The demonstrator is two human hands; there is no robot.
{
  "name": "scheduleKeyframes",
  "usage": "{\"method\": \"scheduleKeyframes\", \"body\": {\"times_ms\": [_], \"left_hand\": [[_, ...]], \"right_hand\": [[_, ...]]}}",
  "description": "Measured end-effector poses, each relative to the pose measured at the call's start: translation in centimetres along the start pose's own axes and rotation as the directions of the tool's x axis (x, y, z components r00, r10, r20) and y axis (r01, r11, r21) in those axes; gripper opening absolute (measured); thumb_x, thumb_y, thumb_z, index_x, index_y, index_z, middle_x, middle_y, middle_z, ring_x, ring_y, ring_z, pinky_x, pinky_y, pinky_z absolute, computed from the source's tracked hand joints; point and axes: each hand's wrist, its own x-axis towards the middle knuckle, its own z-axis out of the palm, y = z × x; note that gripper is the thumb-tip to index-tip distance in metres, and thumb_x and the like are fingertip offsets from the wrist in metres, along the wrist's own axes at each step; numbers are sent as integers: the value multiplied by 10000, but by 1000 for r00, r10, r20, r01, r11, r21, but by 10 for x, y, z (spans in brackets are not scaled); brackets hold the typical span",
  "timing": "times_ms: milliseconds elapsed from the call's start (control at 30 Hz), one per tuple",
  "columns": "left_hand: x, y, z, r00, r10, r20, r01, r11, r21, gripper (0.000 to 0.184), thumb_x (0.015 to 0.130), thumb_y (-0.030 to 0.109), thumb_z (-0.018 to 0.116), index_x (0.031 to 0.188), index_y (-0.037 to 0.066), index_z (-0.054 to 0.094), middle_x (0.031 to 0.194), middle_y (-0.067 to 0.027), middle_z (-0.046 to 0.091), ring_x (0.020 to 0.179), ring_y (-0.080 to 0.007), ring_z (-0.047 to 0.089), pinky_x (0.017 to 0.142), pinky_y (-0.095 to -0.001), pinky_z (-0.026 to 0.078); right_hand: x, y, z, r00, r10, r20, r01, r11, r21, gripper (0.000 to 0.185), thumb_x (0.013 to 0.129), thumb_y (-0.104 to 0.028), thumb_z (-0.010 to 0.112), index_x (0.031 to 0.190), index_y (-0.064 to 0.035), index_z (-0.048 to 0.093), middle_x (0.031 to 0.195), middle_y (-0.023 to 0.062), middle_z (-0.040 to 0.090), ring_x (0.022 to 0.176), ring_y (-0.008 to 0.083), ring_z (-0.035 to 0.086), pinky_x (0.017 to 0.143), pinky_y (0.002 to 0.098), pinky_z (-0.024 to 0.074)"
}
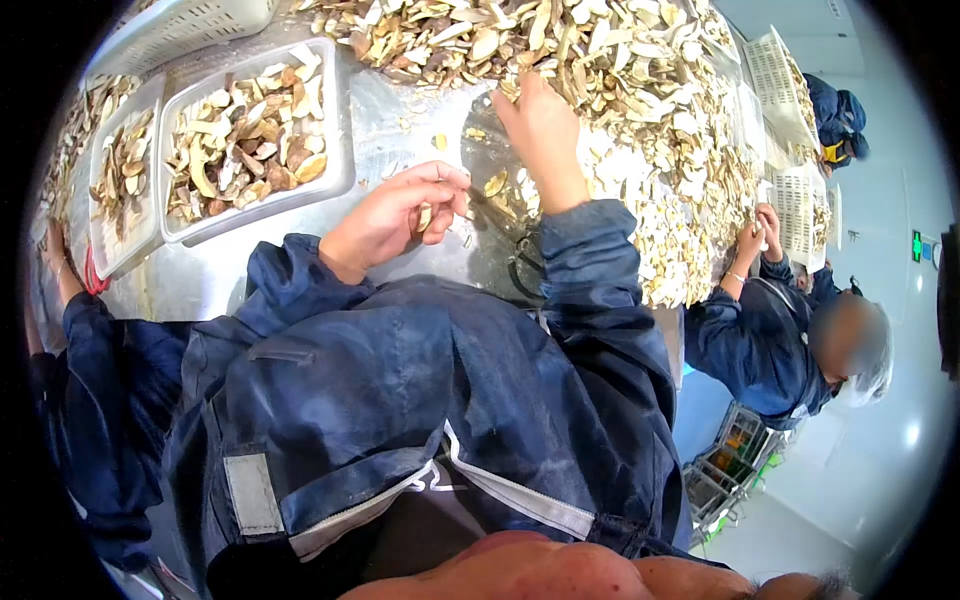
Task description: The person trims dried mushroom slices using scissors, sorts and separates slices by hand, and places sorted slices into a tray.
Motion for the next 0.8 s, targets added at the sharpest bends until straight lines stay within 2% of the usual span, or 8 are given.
{"method": "scheduleKeyframes", "body": {"times_ms": [133, 167, 267, 300, 400, 633, 733, 800], "left_hand": [[-4, 1, 1, 998, -3, -63, 3, 1000, -2, 208, 979, 111, 518, 1160, 26, 573, 931, -82, 619, 609, -95, 507, 492, -241, 378], [-4, 2, 1, 998, 1, -59, -1, 1000, -9, 206, 978, 109, 517, 1159, 27, 573, 927, -79, 617, 608, -91, 502, 491, -239, 373], [-3, 0, 1, 999, 3, -42, -4, 1000, -21, 201, 976, 106, 514, 1153, 31, 573, 914, -71, 607, 604, -82, 484, 489, -232, 360], [-4, 0, 2, 999, 1, -38, -2, 1000, -16, 200, 976, 105, 513, 1152, 32, 573, 910, -68, 604, 601, -80, 475, 488, -229, 356], [-4, 0, 4, 998, -8, -54, 8, 1000, 3, 196, 976, 104, 508, 1146, 34, 573, 901, -58, 593, 593, -77, 453, 488, -224, 350], [-3, -1, 4, 998, 13, -60, -14, 1000, -9, 194, 976, 107, 512, 1146, 36, 573, 900, -54, 592, 591, -76, 450, 486, -221, 353], [-3, -1, 2, 999, 21, -50, -22, 1000, -22, 193, 976, 105, 517, 1146, 31, 572, 904, -55, 595, 586, -76, 457, 483, -226, 358], [-4, 0, 3, 997, 26, -72, -28, 1000, -14, 193, 976, 105, 518, 1145, 28, 571, 906, -55, 596, 581, -76, 459, 481, -227, 360]], "right_hand": [[9, -5, 12, 999, 34, 32, -30, 992, -123, 381, 863, -317, 675, 992, 26, 569, 843, 190, 669, 770, 352, 687, 650, 458, 540], [6, -1, 14, 999, 32, -21, -33, 997, -71, 295, 843, -285, 684, 945, -33, 568, 775, 197, 684, 724, 385, 681, 631, 477, 534], [-3, 6, -2, 990, 90, 107, -83, 994, -69, 269, 826, -227, 674, 1003, -44, 587, 771, 177, 690, 732, 370, 683, 649, 465, 530], [-11, 11, -5, 990, 99, 101, -102, 995, 23, 273, 811, -186, 669, 1046, -57, 617, 785, 158, 699, 736, 358, 681, 666, 449, 525], [-23, 19, -11, 983, 133, 129, -163, 951, 263, 245, 829, -188, 653, 1022, -47, 602, 775, 173, 694, 740, 376, 678, 652, 474, 521], [-7, -7, -1, 981, 177, 74, -166, 976, -137, 397, 830, -428, 694, 918, -43, 659, 782, 166, 695, 741, 366, 683, 662, 463, 531], [-5, -10, 3, 991, 125, 46, -118, 984, -137, 430, 820, -446, 695, 834, -17, 665, 783, 168, 695, 728, 355, 686, 653, 452, 538], [-7, -8, -3, 980, 122, 154, -105, 988, -116, 408, 824, -416, 694, 804, -9, 675, 781, 163, 700, 721, 345, 687, 640, 434, 534]]}}
